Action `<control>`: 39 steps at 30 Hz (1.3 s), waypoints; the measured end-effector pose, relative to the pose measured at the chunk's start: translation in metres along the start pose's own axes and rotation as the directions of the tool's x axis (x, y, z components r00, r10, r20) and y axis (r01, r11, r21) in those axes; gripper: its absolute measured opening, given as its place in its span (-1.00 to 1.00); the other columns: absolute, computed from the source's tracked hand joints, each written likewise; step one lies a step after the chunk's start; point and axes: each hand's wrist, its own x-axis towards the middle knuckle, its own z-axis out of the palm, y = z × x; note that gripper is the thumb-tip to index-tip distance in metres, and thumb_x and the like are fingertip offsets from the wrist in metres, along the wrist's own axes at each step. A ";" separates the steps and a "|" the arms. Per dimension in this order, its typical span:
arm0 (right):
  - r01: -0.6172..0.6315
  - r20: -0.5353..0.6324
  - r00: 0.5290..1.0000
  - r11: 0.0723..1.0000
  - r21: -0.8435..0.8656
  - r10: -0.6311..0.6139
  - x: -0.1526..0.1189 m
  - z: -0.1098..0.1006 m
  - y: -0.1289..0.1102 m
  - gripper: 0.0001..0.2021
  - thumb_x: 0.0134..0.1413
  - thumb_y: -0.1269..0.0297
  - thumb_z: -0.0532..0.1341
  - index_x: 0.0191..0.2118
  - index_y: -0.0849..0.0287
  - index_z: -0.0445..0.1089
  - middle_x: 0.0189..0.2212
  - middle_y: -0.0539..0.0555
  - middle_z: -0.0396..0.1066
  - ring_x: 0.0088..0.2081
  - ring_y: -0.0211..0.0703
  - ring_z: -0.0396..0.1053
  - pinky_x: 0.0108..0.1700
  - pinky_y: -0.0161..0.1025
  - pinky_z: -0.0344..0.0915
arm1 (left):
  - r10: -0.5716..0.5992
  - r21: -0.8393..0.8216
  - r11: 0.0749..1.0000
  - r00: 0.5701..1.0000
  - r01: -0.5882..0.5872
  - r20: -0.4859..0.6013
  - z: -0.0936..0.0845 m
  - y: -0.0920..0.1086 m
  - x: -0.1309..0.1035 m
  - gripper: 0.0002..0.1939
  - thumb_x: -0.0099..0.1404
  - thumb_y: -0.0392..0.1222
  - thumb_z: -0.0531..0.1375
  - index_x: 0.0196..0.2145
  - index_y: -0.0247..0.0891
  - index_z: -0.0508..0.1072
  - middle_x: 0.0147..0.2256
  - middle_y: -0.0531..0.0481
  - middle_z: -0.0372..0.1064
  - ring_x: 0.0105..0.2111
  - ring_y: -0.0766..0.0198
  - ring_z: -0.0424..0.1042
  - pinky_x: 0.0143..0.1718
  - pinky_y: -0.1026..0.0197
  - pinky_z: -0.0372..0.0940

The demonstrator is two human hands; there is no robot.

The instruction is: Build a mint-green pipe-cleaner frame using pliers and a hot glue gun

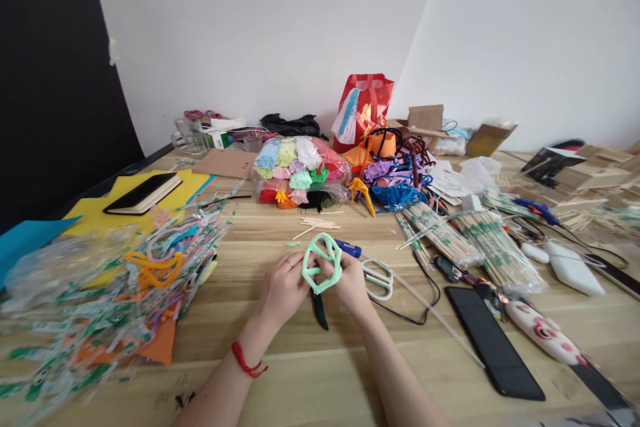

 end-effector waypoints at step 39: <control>-0.079 0.150 0.987 0.993 0.090 0.065 -0.002 0.008 -0.003 -0.66 -0.09 0.02 0.29 -0.48 0.27 0.42 -0.67 -0.05 0.25 -0.61 -0.33 0.14 -0.54 -0.36 0.09 | -0.680 -0.698 0.384 0.696 0.604 0.229 -0.007 0.009 0.018 -0.80 0.05 -0.09 0.27 -0.43 -0.29 0.48 -0.40 -0.02 0.42 -0.38 0.27 0.39 -0.37 0.29 0.30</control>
